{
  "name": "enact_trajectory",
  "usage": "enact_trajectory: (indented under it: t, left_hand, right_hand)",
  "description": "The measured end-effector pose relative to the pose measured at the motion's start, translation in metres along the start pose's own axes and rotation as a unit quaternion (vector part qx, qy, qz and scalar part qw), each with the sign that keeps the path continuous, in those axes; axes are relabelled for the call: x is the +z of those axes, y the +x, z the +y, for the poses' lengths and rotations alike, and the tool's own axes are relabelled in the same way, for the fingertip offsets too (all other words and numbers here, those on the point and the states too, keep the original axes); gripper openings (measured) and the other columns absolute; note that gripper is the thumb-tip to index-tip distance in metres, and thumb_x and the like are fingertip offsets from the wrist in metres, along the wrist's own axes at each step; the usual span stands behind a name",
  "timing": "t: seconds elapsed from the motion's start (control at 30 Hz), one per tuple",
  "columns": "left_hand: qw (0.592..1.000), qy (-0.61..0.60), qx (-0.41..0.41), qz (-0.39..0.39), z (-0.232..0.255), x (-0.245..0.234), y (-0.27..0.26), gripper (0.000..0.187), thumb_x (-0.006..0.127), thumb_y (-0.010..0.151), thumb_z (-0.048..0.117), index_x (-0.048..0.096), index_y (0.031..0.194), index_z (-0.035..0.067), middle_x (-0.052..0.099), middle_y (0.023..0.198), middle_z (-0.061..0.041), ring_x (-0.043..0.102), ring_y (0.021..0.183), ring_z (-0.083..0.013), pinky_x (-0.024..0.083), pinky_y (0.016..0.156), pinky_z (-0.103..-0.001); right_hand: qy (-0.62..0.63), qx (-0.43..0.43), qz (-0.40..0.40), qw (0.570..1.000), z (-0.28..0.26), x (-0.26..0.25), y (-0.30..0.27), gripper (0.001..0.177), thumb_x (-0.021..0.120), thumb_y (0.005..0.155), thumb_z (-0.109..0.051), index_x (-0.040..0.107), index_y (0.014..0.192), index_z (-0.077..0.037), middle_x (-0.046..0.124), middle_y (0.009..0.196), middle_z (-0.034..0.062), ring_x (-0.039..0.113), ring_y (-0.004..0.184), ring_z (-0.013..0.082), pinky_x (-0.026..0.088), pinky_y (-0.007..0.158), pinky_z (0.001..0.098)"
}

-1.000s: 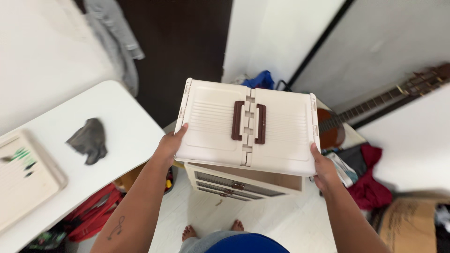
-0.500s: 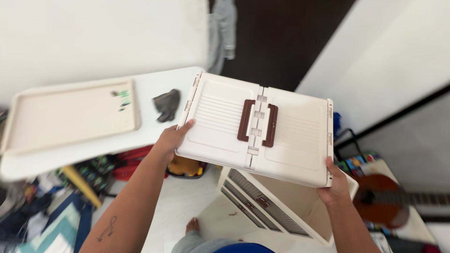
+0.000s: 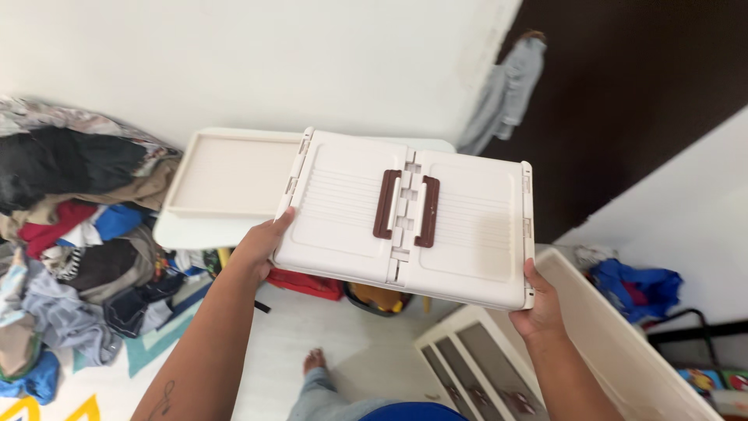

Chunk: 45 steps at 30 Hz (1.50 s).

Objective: The person disassembles and reassembles a stack of white plastic storage cubes. They remove the top lid, detach the top cube, place it on a nearby table, then remove the second cube and place it on the table as well. They then reassemble the cubes by placing them back on the stack and closing the lids.

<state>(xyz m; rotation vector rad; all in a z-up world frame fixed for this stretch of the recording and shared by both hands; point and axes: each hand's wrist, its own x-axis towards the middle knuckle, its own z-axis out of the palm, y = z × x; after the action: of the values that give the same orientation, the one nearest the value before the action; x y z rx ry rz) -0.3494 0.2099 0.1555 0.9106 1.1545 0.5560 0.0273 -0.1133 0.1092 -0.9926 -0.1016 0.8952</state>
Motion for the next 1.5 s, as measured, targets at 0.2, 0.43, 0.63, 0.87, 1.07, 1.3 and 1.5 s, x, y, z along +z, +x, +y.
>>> enact_trajectory:
  t: [0.2, 0.43, 0.63, 0.87, 1.07, 1.3, 1.5]
  left_hand:
    - [0.998, 0.035, 0.02, 0.049, 0.036, -0.116, 0.091, 0.074, 0.062, 0.096, 0.049, 0.061, 0.132, -0.015, 0.07, 0.131, -0.026, 0.068, 0.115, -0.0296, 0.05, 0.099, -0.037]
    - [0.997, 0.002, 0.033, 0.075, 0.064, -0.227, 0.181, 0.067, 0.062, 0.1, 0.045, 0.063, 0.13, -0.015, 0.071, 0.125, -0.021, 0.067, 0.109, -0.0245, 0.051, 0.094, -0.034]
    - [0.99, -0.102, 0.076, 0.053, 0.049, -0.281, 0.242, 0.052, 0.061, 0.101, 0.036, 0.064, 0.131, -0.007, 0.073, 0.12, -0.012, 0.068, 0.102, -0.0174, 0.053, 0.088, -0.03]
    - [0.99, -0.05, 0.079, 0.104, 0.043, -0.306, 0.286, 0.049, 0.063, 0.101, 0.036, 0.067, 0.133, -0.002, 0.073, 0.12, -0.009, 0.065, 0.103, -0.0152, 0.051, 0.09, -0.027]
    - [0.989, -0.022, 0.081, 0.119, 0.036, -0.315, 0.313, 0.05, 0.064, 0.1, 0.036, 0.066, 0.136, 0.001, 0.072, 0.124, -0.008, 0.065, 0.107, -0.0136, 0.049, 0.095, -0.026]
    - [0.99, -0.032, 0.092, 0.106, 0.023, -0.312, 0.319, 0.049, 0.064, 0.101, 0.035, 0.064, 0.138, 0.002, 0.07, 0.127, -0.007, 0.063, 0.107, -0.012, 0.047, 0.095, -0.025]
    - [0.987, 0.034, 0.08, 0.133, 0.032, -0.309, 0.313, 0.047, 0.059, 0.102, 0.039, 0.067, 0.137, 0.008, 0.071, 0.125, -0.006, 0.062, 0.106, -0.0118, 0.046, 0.095, -0.025]
  right_hand:
    - [-0.004, 0.04, -0.004, 0.999, 0.082, 0.112, 0.061, 0.066, 0.069, 0.09, -0.039, 0.054, 0.141, 0.0, 0.066, 0.133, 0.0109, 0.06, 0.124, 0.0255, 0.044, 0.109, 0.0419]
    - [-0.081, 0.136, 0.006, 0.987, 0.154, 0.226, 0.111, 0.075, 0.063, 0.09, -0.047, 0.046, 0.149, -0.004, 0.058, 0.142, 0.0149, 0.054, 0.131, 0.0283, 0.041, 0.11, 0.0475]
    - [-0.177, 0.181, -0.074, 0.965, 0.191, 0.265, 0.173, 0.082, 0.066, 0.089, -0.05, 0.045, 0.151, -0.002, 0.057, 0.147, 0.0125, 0.052, 0.134, 0.0247, 0.037, 0.115, 0.043]
    - [-0.346, 0.213, -0.002, 0.914, 0.22, 0.274, 0.218, 0.081, 0.065, 0.087, -0.058, 0.05, 0.151, -0.012, 0.057, 0.149, 0.0033, 0.045, 0.137, 0.0211, 0.025, 0.118, 0.0386]
    - [-0.334, 0.202, -0.024, 0.92, 0.241, 0.268, 0.24, 0.076, 0.067, 0.088, -0.056, 0.057, 0.147, -0.008, 0.064, 0.138, 0.0052, 0.052, 0.125, 0.0211, 0.033, 0.111, 0.0389]
    - [-0.339, 0.206, -0.008, 0.918, 0.246, 0.267, 0.245, 0.066, 0.064, 0.091, -0.052, 0.057, 0.147, -0.017, 0.065, 0.136, -0.0003, 0.051, 0.125, 0.0193, 0.033, 0.11, 0.0379]
    - [-0.356, 0.208, 0.024, 0.911, 0.249, 0.28, 0.235, 0.062, 0.057, 0.095, -0.052, 0.05, 0.152, -0.027, 0.06, 0.143, -0.0033, 0.049, 0.128, 0.0159, 0.031, 0.11, 0.037]
